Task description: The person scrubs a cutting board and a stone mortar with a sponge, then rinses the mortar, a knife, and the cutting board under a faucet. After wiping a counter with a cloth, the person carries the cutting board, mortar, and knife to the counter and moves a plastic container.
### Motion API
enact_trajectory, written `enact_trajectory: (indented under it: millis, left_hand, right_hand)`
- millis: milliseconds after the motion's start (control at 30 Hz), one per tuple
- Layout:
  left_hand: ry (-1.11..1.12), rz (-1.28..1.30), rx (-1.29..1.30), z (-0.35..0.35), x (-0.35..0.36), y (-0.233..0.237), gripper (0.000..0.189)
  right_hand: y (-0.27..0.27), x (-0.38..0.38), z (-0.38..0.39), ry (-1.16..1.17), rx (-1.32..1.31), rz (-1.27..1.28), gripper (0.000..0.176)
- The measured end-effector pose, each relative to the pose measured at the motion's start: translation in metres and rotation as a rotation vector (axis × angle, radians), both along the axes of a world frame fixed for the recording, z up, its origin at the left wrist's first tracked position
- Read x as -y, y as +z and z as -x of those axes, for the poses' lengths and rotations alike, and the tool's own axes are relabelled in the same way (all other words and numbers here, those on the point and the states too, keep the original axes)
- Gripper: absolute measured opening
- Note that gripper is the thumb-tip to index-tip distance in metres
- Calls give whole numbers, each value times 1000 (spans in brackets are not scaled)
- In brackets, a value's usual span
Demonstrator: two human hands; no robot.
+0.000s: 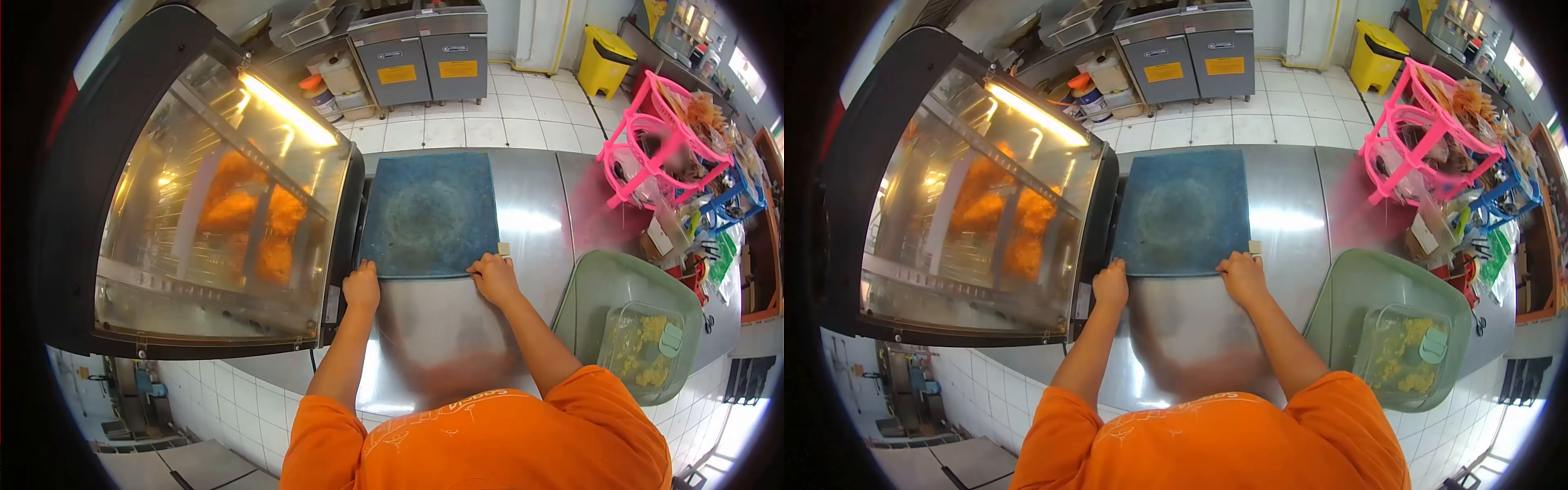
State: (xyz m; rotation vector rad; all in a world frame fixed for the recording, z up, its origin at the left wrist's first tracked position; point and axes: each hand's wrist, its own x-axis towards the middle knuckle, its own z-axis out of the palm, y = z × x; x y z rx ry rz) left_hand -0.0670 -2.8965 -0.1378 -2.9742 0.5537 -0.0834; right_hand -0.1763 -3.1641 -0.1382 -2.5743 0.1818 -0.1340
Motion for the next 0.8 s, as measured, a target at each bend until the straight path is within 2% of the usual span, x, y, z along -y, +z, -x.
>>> enact_trajectory:
  millis: [133, 300, 367, 433, 467, 633, 733, 800]
  left_hand:
    - [4, 19, -48, 11, -2, 1, 15]
    - [-34, 130, -97, 25, -15, -7, 40]
    - [-47, 152, -106, 40, -19, 0, 43]
    - [-49, 174, -120, 63, -27, 8, 45]
    - [-88, 282, -194, 76, -33, 8, 45]
    - [-171, 731, -300, 189, -98, 22, 41]
    - [-41, 854, -285, 271, -165, 28, 37]
    - [145, 956, -223, 324, -215, 23, 36]
  right_hand:
    - [1, -5, 12, -12, -27, -6, 11]
    - [-5, -8, 25, -30, 16, 22, 13]
    - [-4, -8, 26, -19, 71, 32, 13]
    - [3, -11, 32, -55, 5, 107, 17]
    - [-2, -10, 33, -70, 38, 129, 18]
    - [-4, -23, 43, -148, 30, 223, 23]
    - [1, -49, 57, -218, 62, 293, 27]
    - [-6, -76, 71, -213, 239, 316, 28]
